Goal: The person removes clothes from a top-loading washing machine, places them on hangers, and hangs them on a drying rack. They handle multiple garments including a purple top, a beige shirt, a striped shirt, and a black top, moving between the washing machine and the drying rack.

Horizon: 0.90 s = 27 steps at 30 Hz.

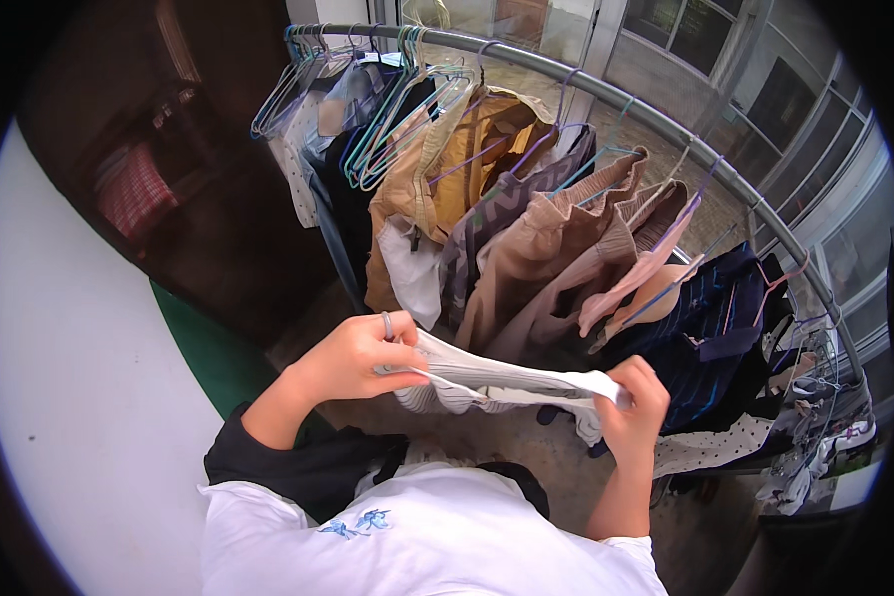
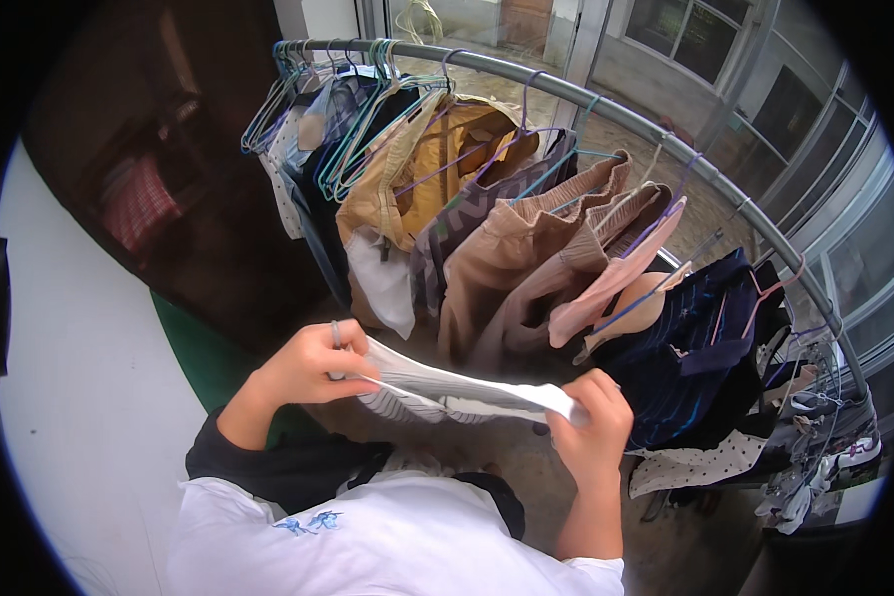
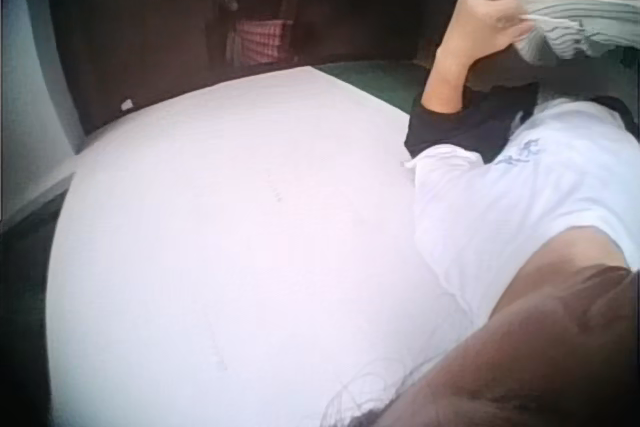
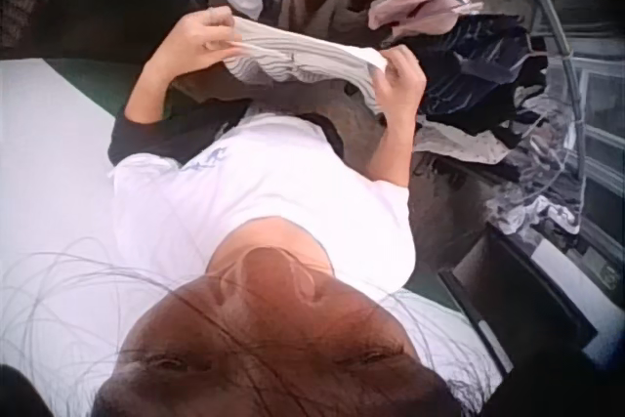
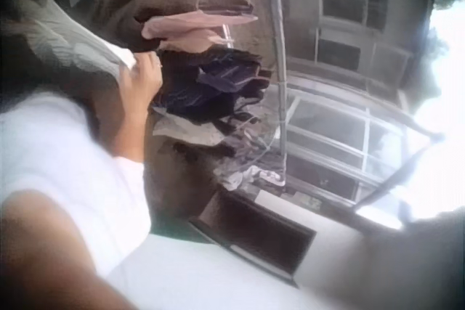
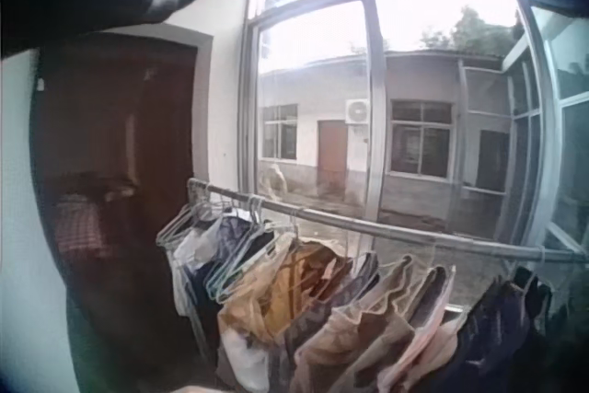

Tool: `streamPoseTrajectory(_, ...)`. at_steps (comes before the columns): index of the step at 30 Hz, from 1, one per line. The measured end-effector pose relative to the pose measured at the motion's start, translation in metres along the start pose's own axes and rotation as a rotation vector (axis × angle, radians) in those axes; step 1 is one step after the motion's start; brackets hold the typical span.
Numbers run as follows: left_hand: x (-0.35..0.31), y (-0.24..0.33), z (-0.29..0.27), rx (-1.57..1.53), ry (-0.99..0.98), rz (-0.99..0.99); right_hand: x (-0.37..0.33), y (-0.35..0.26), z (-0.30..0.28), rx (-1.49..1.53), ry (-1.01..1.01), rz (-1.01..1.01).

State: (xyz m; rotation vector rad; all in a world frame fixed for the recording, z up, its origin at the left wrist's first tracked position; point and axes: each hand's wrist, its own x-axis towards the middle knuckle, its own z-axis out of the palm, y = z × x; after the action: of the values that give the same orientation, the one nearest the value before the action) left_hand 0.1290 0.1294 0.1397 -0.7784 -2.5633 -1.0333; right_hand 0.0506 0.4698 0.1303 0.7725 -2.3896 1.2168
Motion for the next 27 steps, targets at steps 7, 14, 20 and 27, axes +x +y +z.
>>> streamPoseTrajectory(7,-0.006,-0.055,-0.003,-0.108,0.099,-0.232,0.023,-0.030,0.040,0.274,-0.041,0.146)
streamPoseTrajectory(14,-0.005,-0.086,-0.035,-0.209,-0.174,-0.279,0.063,-0.018,0.062,0.279,-0.317,0.274)
streamPoseTrajectory(20,-0.002,-0.113,-0.087,-0.413,-0.131,-0.312,0.077,-0.024,0.085,0.165,-0.643,0.280)
streamPoseTrajectory(27,0.018,-0.160,-0.147,-0.707,-0.166,-0.069,0.149,-0.123,0.142,-0.061,-0.781,-0.070)
